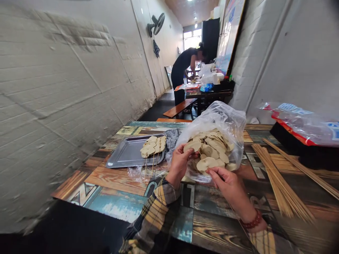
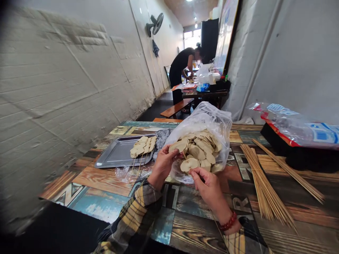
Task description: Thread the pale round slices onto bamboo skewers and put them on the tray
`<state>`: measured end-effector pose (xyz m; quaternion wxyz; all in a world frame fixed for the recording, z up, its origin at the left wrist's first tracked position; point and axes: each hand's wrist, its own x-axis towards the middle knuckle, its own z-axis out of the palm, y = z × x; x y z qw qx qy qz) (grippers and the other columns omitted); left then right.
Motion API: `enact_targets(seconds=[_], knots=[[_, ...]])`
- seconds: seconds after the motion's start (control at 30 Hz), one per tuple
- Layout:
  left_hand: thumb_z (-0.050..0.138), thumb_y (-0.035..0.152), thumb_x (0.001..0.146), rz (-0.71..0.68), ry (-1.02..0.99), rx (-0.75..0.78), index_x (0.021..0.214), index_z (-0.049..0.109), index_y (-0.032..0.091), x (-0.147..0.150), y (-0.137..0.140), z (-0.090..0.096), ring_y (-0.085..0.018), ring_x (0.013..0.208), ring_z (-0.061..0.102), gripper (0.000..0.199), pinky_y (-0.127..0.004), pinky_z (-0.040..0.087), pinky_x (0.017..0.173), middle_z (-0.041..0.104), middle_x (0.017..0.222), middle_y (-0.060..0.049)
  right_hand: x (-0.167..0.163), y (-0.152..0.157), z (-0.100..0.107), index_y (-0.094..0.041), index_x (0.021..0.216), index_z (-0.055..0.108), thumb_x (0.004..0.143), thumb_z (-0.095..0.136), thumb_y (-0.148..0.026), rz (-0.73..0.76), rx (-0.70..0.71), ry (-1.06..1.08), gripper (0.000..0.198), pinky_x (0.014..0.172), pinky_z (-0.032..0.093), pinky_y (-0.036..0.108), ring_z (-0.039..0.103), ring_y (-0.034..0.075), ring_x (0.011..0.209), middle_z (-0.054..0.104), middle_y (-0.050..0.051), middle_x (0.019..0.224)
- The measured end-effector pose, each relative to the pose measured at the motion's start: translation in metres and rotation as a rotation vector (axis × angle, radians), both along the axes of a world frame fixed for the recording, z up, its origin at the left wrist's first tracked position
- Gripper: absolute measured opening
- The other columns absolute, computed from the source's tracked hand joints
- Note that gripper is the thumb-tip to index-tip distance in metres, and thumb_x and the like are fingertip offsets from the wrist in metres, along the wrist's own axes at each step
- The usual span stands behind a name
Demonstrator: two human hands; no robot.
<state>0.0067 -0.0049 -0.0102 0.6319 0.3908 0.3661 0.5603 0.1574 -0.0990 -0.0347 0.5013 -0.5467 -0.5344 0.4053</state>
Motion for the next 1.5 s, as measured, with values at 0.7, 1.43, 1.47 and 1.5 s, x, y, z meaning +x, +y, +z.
enact_targets(seconds=[0.7,1.43,1.47,1.5], knots=[[0.071,0.026,0.064,0.094,0.185,0.138,0.081,0.063,0.017,0.0004,-0.0002,-0.0019,-0.013,0.066,0.06,0.022,-0.023,0.045,0.065,0.067,0.074,0.001,-0.0025,0.0014,-0.0049,-0.017,0.082,0.072,0.083,0.054,-0.049,0.007,0.005,-0.082,0.037,0.043,0.03,0.023,0.041,0.011,0.041,0.047,-0.005,0.044],[0.072,0.024,0.064,0.061,0.326,0.194,0.08,0.066,0.015,0.005,-0.004,0.0017,-0.013,0.062,0.06,0.019,-0.023,0.044,0.062,0.067,0.068,0.0,-0.0031,0.0054,-0.0014,-0.016,0.078,0.068,0.085,0.049,-0.048,0.008,-0.005,-0.105,0.038,0.044,0.03,0.022,0.04,0.01,0.042,0.044,-0.005,0.044],[0.073,0.024,0.063,0.052,0.315,0.185,0.08,0.066,0.015,0.0054,-0.005,0.0032,-0.013,0.062,0.059,0.02,-0.023,0.044,0.062,0.067,0.068,0.0,-0.003,0.0055,-0.0017,-0.016,0.079,0.068,0.086,0.049,-0.047,0.007,-0.001,-0.107,0.038,0.045,0.03,0.022,0.04,0.01,0.042,0.044,-0.006,0.044],[0.073,0.024,0.063,0.044,0.3,0.174,0.08,0.065,0.015,0.0058,-0.006,0.0047,-0.013,0.062,0.059,0.021,-0.023,0.044,0.062,0.067,0.068,0.0,-0.003,0.0056,-0.002,-0.016,0.079,0.068,0.086,0.049,-0.047,0.005,0.004,-0.111,0.037,0.045,0.03,0.022,0.04,0.01,0.042,0.044,-0.006,0.044]])
